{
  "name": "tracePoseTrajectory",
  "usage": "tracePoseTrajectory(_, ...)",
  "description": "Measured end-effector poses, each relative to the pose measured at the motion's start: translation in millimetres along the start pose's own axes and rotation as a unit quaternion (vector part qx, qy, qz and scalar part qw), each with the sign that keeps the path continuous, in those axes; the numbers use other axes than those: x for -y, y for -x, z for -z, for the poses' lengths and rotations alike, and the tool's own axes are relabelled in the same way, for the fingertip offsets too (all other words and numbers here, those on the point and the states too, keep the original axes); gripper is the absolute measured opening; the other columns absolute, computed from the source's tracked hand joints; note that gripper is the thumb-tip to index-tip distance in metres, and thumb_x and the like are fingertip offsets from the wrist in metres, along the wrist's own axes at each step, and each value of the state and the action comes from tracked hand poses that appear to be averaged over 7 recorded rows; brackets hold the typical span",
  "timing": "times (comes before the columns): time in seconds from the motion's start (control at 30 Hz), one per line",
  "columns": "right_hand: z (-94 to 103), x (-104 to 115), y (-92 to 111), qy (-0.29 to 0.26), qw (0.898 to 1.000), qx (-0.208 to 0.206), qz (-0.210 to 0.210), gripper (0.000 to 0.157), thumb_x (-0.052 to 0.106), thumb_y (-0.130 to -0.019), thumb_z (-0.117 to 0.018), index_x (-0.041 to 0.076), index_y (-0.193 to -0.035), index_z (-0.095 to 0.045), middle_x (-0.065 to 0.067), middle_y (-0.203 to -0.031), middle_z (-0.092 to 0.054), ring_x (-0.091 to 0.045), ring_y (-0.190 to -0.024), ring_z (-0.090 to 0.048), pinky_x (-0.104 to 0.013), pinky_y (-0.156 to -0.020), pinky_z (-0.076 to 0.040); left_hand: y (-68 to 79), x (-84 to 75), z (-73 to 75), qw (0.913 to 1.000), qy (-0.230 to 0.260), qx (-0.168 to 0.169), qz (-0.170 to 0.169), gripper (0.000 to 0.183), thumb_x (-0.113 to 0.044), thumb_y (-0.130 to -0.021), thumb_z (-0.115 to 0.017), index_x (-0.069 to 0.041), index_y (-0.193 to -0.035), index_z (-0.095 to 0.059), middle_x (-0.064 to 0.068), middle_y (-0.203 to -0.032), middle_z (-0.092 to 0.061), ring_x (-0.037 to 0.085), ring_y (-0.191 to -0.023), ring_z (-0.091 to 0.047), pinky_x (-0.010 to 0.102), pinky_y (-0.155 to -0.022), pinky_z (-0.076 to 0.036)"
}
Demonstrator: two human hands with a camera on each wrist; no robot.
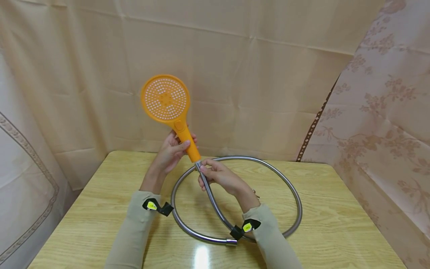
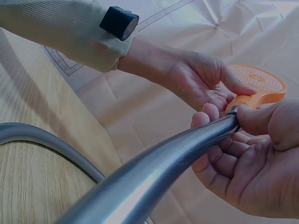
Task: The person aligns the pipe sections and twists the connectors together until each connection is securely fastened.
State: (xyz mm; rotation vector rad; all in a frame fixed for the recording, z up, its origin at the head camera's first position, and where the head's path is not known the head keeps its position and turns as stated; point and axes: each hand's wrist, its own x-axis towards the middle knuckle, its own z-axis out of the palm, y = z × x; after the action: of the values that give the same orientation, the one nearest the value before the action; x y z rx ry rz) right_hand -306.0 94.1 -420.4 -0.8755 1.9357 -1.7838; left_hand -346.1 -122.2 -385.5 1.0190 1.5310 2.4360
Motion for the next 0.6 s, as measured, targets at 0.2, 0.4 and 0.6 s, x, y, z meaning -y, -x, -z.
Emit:
tracePoseTrajectory(0.2, 1.2, -1.8, 0.2, 0.012, 1.0, -0.001, 0.002, 0.038, 0.021, -0.113, -0.033, -0.007, -0.128, -0.053, 0.0, -0.078, -0.066, -0.014, -0.068, -0.064, -0.031, -0.076, -0.056, -0.3, 0.7, 0.2, 0.9999, -0.014, -0.006, -0.005, 0.053, 0.01, -0.103, -0.043, -0.019, -0.146, -0.035, 0.002, -0.115, -0.063, 0.014, -0.107, -0.066, 0.033, -0.094, -0.058)
tracePoseTrajectory(0.4, 1.3, -2.5, 1.1, 0.005, 1.0, 0.01, 0.013, 0.044, 0.024, -0.113, -0.032, -0.008, -0.133, -0.054, 0.0, -0.08, -0.066, -0.014, -0.072, -0.065, -0.031, -0.075, -0.057, -0.3, 3.1, 1.8, 0.9996, -0.023, -0.002, -0.013, 0.055, 0.008, -0.104, -0.043, -0.02, -0.15, -0.034, 0.001, -0.115, -0.065, 0.013, -0.107, -0.068, 0.03, -0.088, -0.058)
tracePoseTrajectory(0.6, 1.3, -0.9, 2.3, 0.006, 1.0, 0.02, 0.011, 0.041, 0.025, -0.112, -0.037, -0.004, -0.136, -0.053, -0.002, -0.083, -0.064, -0.015, -0.077, -0.063, -0.031, -0.078, -0.058, 1.8, 1.0, 1.7, 0.9997, -0.02, -0.009, -0.011, 0.053, 0.007, -0.104, -0.043, -0.02, -0.149, -0.034, 0.001, -0.113, -0.066, 0.013, -0.106, -0.068, 0.031, -0.088, -0.059)
